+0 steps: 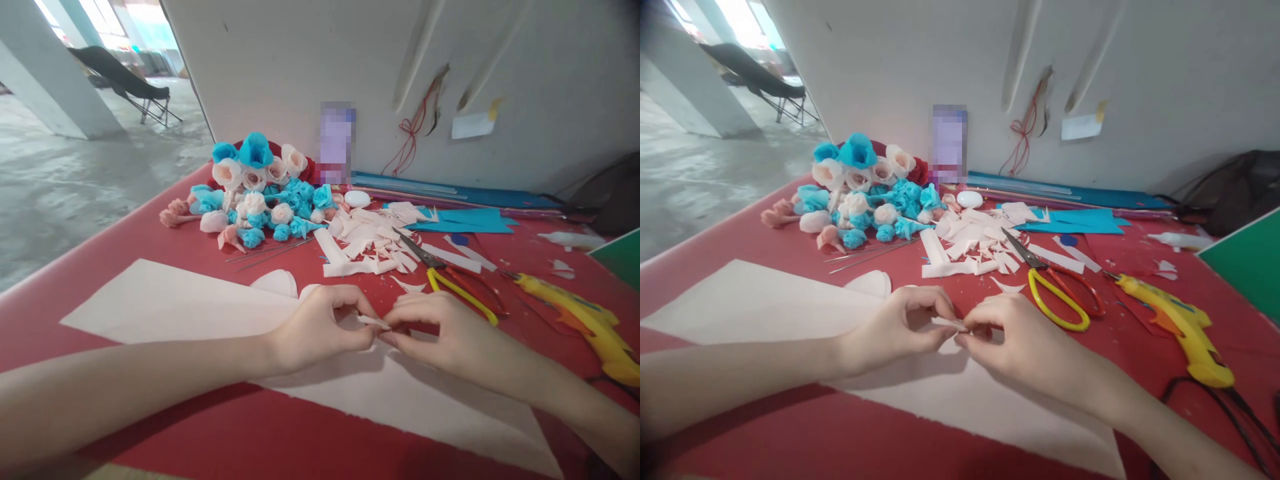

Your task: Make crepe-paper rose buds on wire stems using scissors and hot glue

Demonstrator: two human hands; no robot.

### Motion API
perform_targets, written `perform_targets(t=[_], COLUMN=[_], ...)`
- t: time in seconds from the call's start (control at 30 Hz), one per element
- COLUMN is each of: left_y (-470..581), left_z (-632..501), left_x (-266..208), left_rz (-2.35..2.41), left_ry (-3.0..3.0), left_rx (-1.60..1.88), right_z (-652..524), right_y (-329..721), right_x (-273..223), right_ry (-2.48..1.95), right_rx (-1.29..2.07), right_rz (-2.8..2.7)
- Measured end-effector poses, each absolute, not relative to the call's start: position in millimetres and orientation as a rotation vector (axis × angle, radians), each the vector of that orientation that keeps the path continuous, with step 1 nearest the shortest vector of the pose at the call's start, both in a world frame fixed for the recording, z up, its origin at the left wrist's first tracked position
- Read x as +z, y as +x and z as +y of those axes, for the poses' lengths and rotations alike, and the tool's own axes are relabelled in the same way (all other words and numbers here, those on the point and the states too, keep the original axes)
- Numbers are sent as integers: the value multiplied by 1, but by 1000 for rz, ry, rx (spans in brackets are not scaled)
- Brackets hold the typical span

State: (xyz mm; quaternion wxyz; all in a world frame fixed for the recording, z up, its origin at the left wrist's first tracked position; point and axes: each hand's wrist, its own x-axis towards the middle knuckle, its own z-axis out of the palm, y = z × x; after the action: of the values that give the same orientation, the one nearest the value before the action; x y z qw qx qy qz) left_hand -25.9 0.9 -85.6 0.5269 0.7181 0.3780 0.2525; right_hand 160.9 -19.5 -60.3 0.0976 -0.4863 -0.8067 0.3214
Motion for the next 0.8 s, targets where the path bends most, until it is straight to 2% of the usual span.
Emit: perform_targets(t=[0.5, 0.63, 0.8], left_y=[-27, -28, -28], left_z=[0, 1, 2], left_x=[-84, -88, -89], left_rz=[849, 908, 924], left_ry=[1716, 1700, 1690], left_rx=[669, 701, 703], right_z=[-21, -26, -34], right_y=[154, 165, 234], right_x=[-57, -47, -44], right_ry=[-1292, -1481, -1924], right_rx=[783, 649, 183], right_rz=[-2474, -2364, -1986])
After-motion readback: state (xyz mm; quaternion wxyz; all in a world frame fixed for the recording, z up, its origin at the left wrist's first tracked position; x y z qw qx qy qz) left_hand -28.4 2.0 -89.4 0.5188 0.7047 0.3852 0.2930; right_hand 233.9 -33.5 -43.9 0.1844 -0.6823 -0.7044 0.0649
